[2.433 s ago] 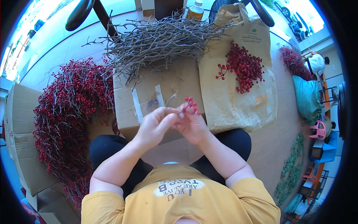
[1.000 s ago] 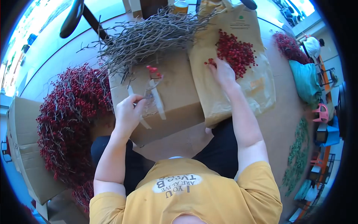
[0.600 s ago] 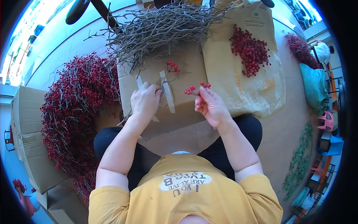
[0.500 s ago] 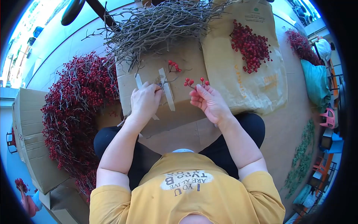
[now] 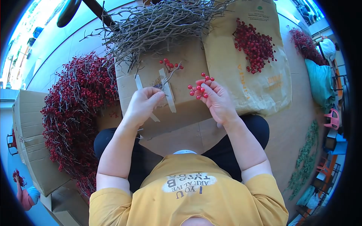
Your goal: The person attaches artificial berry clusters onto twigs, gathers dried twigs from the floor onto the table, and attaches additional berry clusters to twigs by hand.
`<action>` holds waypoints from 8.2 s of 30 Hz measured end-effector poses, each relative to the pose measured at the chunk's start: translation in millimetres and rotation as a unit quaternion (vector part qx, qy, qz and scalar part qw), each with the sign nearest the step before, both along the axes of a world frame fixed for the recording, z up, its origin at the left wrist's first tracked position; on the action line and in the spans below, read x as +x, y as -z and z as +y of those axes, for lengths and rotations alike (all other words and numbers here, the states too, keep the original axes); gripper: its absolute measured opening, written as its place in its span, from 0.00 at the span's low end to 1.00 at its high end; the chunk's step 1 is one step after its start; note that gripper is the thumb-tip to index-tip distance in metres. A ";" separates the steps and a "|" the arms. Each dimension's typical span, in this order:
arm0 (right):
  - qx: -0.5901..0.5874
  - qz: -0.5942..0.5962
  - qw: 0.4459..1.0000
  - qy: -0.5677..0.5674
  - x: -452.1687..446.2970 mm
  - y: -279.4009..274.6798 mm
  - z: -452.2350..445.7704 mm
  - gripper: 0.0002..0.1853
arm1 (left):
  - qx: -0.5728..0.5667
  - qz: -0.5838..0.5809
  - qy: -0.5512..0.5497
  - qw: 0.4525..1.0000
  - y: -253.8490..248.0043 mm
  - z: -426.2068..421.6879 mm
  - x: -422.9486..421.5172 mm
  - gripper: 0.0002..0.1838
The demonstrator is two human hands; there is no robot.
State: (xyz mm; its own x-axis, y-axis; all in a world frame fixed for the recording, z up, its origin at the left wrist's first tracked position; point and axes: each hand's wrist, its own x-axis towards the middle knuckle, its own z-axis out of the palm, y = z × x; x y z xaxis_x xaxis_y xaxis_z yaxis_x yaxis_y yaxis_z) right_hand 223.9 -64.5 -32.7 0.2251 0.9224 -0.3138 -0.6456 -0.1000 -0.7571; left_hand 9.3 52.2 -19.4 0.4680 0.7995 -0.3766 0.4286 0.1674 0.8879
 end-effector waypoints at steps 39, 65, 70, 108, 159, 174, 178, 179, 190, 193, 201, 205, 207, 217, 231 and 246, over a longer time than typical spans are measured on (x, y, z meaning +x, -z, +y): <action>0.065 0.368 0.926 -0.053 -41.4 8.2 -7.3 0.08 | -0.138 -0.344 -0.105 0.923 -20.5 -55.9 43.1 0.06; 0.062 0.311 0.947 -0.044 -48.8 5.3 -10.4 0.06 | -0.083 -0.322 -0.067 0.941 -14.2 -67.7 46.8 0.06; 0.035 0.224 0.973 -0.031 -42.6 -2.1 -3.4 0.07 | -0.104 -0.324 -0.010 0.940 -22.1 -47.9 40.9 0.11; -0.159 -0.747 0.620 0.182 156.0 35.0 -9.9 0.16 | 0.182 -0.194 -0.106 0.958 -25.4 -11.7 1.5 0.08; -0.098 0.107 0.985 -0.088 -32.8 -9.9 -22.3 0.11 | 0.024 0.065 0.030 0.997 -3.0 0.2 -8.3 0.10; -0.014 0.076 0.991 -0.107 -31.9 0.0 -5.5 0.10 | -0.110 -0.251 -0.072 0.959 -19.1 -26.7 5.6 0.07; 0.000 0.072 0.993 -0.095 -33.8 -4.5 -6.1 0.06 | -0.102 -0.294 -0.076 0.947 -18.8 -35.8 13.5 0.06; 0.000 0.084 0.992 -0.090 -33.3 -6.3 -6.5 0.05 | -0.090 -0.296 -0.075 0.948 -16.7 -36.5 14.8 0.06; -0.029 -0.111 0.993 0.013 -10.3 18.1 4.5 0.07 | -0.085 -0.289 -0.057 0.952 -10.5 -48.0 39.5 0.06; -0.057 -0.532 0.844 0.041 21.3 10.5 17.2 0.11 | -0.028 -0.304 -0.089 0.948 -3.4 -40.1 47.6 0.06; 0.059 -0.545 0.835 0.054 43.7 -12.6 7.9 0.09 | -0.015 -0.308 -0.087 0.947 -8.3 -34.5 44.8 0.05; 0.041 -0.202 0.978 -0.031 15.9 -20.7 -2.3 0.09 | -0.052 -0.333 -0.041 0.941 -21.3 -45.0 41.0 0.05; 0.040 -0.049 0.996 -0.063 5.9 -18.3 -8.0 0.09 | -0.085 -0.341 -0.035 0.936 -26.0 -48.5 42.7 0.05; 0.055 0.117 0.990 -0.054 -23.9 -9.0 -7.5 0.07 | -0.048 -0.276 -0.008 0.960 -29.1 -53.7 41.4 0.08; 0.033 0.094 0.992 -0.073 -23.9 -12.6 -10.2 0.06 | -0.128 -0.263 0.016 0.956 -22.2 -45.9 37.0 0.08; 0.029 0.065 0.995 -0.066 -22.6 -9.1 -12.0 0.06 | -0.135 -0.266 0.006 0.955 -16.5 -48.8 39.7 0.07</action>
